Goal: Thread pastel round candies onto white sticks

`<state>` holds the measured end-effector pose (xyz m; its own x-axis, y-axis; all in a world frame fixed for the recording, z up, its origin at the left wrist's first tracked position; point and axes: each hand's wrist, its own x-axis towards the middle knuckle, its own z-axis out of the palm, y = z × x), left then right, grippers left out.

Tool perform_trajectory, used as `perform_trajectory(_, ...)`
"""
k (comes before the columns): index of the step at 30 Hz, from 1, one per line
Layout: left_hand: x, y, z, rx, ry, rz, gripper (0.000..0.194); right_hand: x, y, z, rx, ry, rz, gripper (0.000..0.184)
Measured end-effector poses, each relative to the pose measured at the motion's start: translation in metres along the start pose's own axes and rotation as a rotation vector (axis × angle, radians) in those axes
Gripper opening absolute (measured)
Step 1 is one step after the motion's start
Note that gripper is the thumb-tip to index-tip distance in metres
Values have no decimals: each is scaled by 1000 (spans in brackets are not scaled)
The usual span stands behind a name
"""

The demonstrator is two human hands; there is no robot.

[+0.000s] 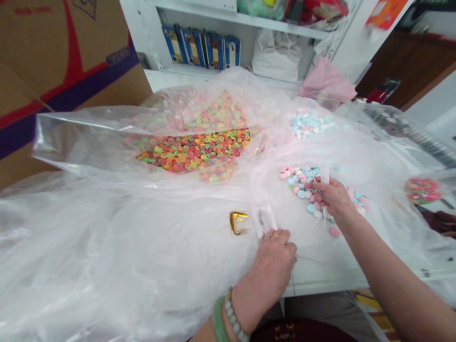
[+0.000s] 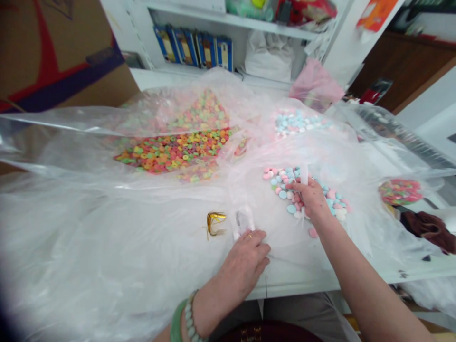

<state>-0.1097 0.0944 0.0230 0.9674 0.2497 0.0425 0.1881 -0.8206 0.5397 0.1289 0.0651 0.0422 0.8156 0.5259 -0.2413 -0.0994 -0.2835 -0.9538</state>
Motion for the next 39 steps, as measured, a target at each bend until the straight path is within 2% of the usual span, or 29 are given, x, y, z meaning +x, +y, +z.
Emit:
perform_trajectory(4,-1,1,-9,-88,6,-12,9,-7,4,6,-123,-13,-119,24)
perform_trajectory(7,2,3,-10,-100,-12,-40,10,-1,6,22,-373,-8,-212,17)
perform_trajectory(10,3,6,-9,-103,-34,-90,10,4,5,37,-587,-102,-241,5)
perform_trajectory(12,2,7,-9,-133,-20,-120,12,1,2,38,-604,-186,-247,5)
perform_trajectory(15,0,10,-12,-235,48,-179,15,-16,-3,21,-532,-206,-225,10)
perform_trajectory(20,5,18,-19,-371,136,-287,17,-56,6,-35,-203,-192,-79,17)
perform_trajectory(23,20,27,-22,-310,163,-266,18,-76,24,-56,51,-237,13,21)
perform_trajectory(26,44,34,-22,-171,149,-241,20,-88,38,-65,266,-298,113,25)
perform_trajectory(34,133,28,-4,267,182,-295,23,-80,50,-92,601,-342,148,25)
perform_trajectory(36,145,27,5,303,146,-305,23,-77,56,-99,640,-347,199,21)
perform_trajectory(39,145,29,19,331,129,-282,26,-75,67,-106,701,-365,260,18)
